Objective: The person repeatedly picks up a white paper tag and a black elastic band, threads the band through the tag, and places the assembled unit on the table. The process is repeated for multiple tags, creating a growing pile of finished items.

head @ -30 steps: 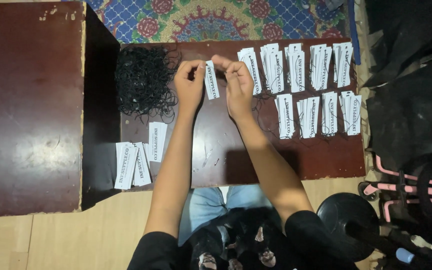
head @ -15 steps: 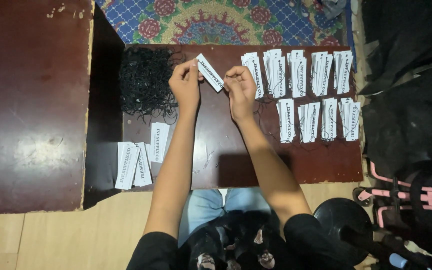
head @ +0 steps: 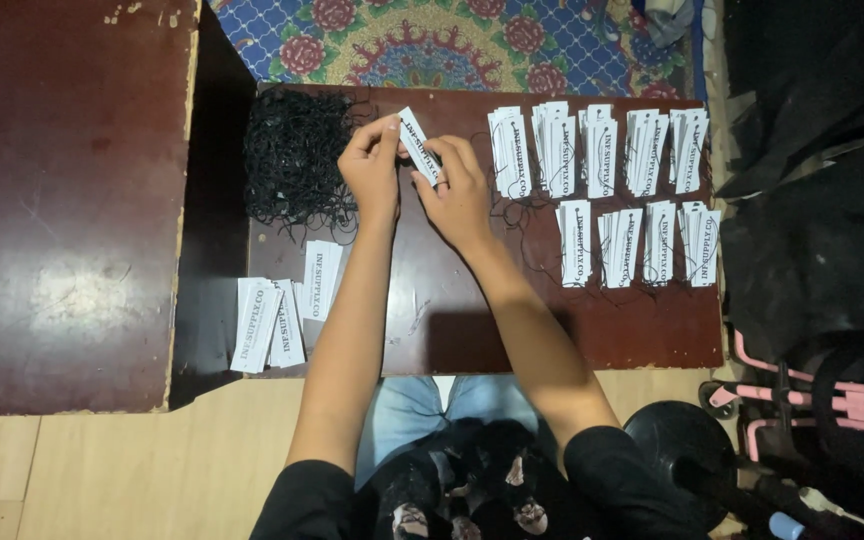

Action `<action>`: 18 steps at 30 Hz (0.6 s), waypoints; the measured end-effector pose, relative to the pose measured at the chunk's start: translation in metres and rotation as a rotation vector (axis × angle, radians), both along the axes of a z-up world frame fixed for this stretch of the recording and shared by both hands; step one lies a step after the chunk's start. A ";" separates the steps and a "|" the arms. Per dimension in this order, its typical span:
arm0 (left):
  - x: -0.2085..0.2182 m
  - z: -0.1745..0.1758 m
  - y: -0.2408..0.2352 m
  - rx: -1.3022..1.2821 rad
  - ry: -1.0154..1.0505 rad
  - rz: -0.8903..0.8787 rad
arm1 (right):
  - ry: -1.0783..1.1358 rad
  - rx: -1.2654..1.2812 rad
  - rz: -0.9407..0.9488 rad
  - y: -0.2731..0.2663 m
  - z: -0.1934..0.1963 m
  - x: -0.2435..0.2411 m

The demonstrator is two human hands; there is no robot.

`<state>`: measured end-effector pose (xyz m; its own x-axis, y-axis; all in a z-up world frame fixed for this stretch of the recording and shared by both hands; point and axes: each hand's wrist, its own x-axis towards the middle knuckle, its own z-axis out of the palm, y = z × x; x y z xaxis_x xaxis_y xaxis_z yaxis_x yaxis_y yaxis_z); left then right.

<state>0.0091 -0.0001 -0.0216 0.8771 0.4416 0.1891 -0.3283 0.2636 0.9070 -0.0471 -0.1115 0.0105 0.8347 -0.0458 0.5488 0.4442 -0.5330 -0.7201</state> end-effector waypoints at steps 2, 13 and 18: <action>0.002 -0.004 0.000 -0.018 0.000 -0.001 | 0.004 -0.007 -0.008 -0.002 -0.008 0.003; 0.004 -0.004 0.000 -0.053 -0.049 0.010 | -0.007 -0.045 -0.032 -0.004 -0.004 0.002; -0.002 0.012 -0.001 0.032 -0.111 0.009 | -0.107 -0.116 -0.122 -0.004 0.007 0.000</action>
